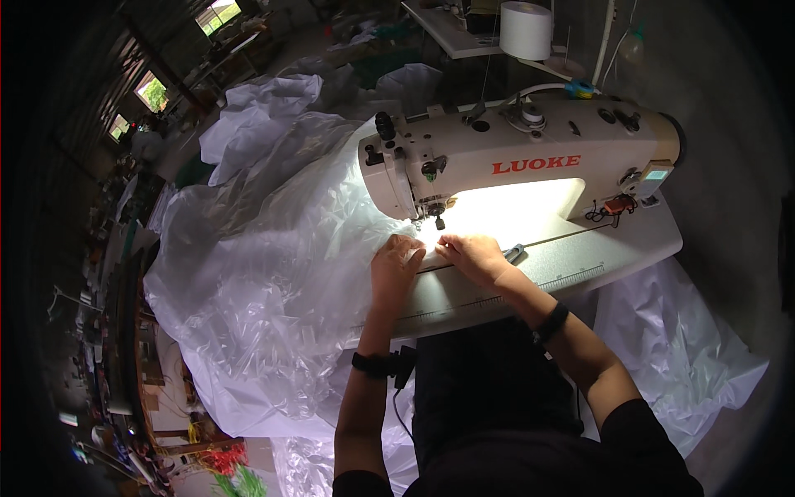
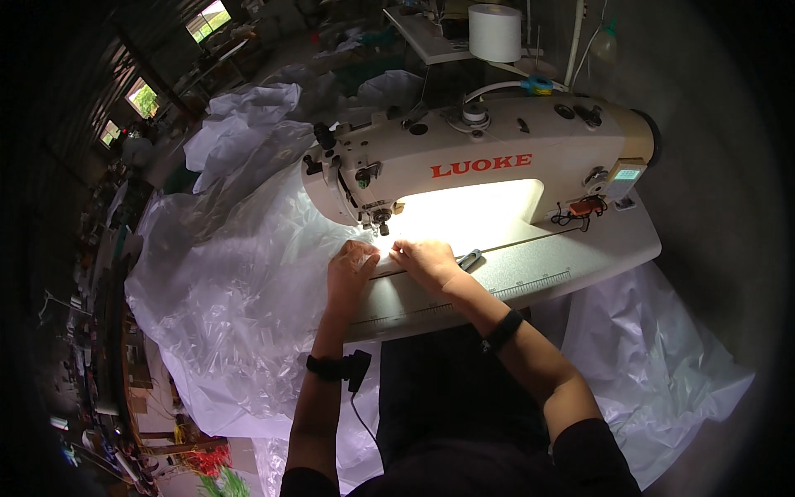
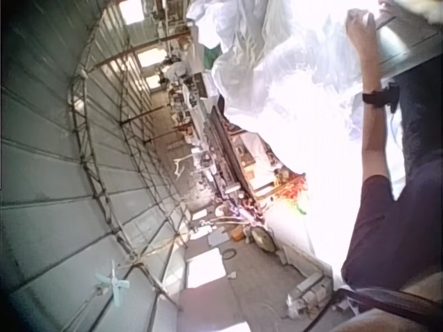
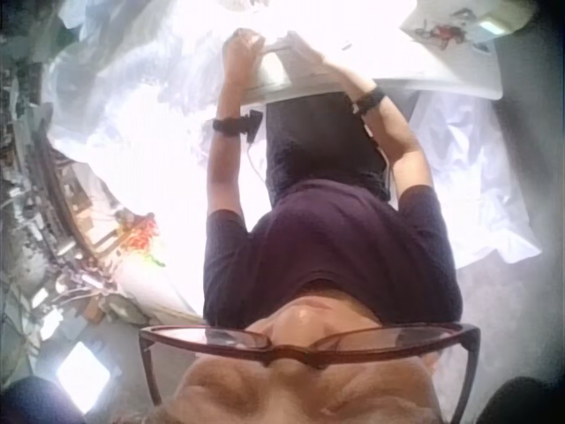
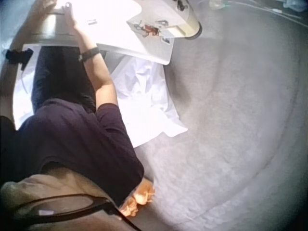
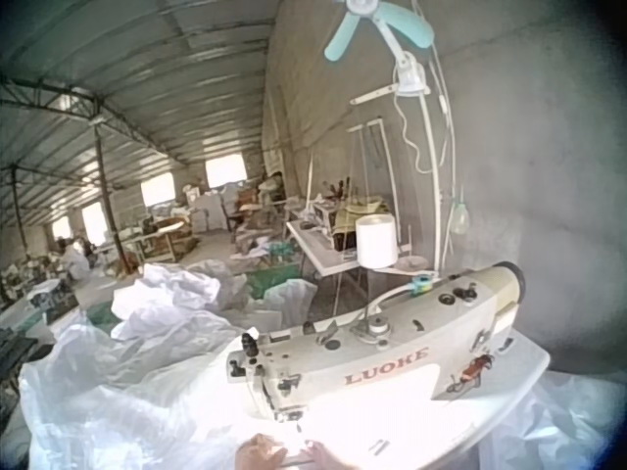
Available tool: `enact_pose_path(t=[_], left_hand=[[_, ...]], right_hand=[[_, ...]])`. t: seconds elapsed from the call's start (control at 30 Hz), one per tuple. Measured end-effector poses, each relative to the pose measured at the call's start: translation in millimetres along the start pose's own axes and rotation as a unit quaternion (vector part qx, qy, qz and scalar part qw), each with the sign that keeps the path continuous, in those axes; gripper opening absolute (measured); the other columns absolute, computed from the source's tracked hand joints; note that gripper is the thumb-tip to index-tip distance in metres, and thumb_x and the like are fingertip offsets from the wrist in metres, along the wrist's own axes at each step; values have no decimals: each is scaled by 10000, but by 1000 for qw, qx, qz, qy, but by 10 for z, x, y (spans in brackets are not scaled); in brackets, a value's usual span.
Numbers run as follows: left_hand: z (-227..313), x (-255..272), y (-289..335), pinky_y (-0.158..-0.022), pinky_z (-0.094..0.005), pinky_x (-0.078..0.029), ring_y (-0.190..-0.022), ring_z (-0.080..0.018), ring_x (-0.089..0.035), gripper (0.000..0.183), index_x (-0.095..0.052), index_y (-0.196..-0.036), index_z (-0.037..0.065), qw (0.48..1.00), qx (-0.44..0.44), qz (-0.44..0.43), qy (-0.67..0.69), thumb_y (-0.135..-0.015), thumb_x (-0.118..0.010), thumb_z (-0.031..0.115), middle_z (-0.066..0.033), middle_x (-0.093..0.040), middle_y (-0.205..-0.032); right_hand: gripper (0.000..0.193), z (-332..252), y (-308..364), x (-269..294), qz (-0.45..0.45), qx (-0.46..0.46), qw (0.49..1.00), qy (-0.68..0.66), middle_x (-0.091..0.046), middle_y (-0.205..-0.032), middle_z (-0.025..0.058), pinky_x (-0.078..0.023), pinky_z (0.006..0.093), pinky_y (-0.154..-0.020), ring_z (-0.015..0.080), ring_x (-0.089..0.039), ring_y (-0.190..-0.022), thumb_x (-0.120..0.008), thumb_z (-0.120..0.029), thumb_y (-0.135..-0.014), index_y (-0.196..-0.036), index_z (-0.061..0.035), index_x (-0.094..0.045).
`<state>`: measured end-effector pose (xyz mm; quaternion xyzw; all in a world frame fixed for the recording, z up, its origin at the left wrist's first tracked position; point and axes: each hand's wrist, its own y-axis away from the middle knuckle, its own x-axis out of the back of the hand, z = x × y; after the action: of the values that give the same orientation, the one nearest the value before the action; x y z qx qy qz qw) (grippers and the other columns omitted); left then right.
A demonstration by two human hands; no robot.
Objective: Sewing large white plastic sheets using an industrial sewing machine.
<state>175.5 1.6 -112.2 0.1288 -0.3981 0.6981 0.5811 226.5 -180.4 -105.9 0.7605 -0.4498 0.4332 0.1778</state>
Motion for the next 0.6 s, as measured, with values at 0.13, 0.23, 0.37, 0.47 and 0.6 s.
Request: enact_pose_path(t=[0.13,0.23,0.37,0.47,0.6], left_hand=[[21,-9,-56,-766,-420,-468,-838,-301,-618,209,-666,-803,27,993,58,-7,-98,-858,-628,225,-108,-628,-836],[54,-18,-94,-778,-420,-469,-838,-304,-615,233,-648,-766,26,983,62,-12,-172,-843,-646,246,-114,-622,-829],[68,-1,-96,-774,-410,-474,-839,-291,-618,231,-637,-765,36,982,63,-22,-177,-802,-696,256,-105,-618,-822],[49,11,-76,-753,-392,-488,-828,-279,-632,213,-626,-800,39,990,46,7,-135,-769,-734,220,-92,-622,-826],[12,-4,-64,-726,-368,-500,-801,-265,-644,208,-610,-823,41,995,22,25,-96,-745,-756,166,-80,-628,-831]], right_hand=[[287,-33,-67,-32,14,-12,1000,18,-698,-791,103,-528,399,-706,290,-683,-775,-539,-362,-948,-978,-114,-681],[255,-65,-34,-20,22,-25,998,51,-701,-807,97,-532,416,-666,293,-687,-788,-532,-338,-945,-975,-126,-671],[205,-43,99,-22,40,41,993,107,-690,-841,82,-534,386,-600,268,-688,-743,-537,-275,-935,-1034,-132,-645],[202,1,184,-67,85,128,976,156,-662,-872,78,-537,346,-559,245,-681,-675,-519,-175,-926,-1101,-129,-609],[257,30,259,-118,90,120,967,206,-640,-847,66,-526,341,-504,226,-670,-620,-521,-137,-911,-1159,-125,-590]])
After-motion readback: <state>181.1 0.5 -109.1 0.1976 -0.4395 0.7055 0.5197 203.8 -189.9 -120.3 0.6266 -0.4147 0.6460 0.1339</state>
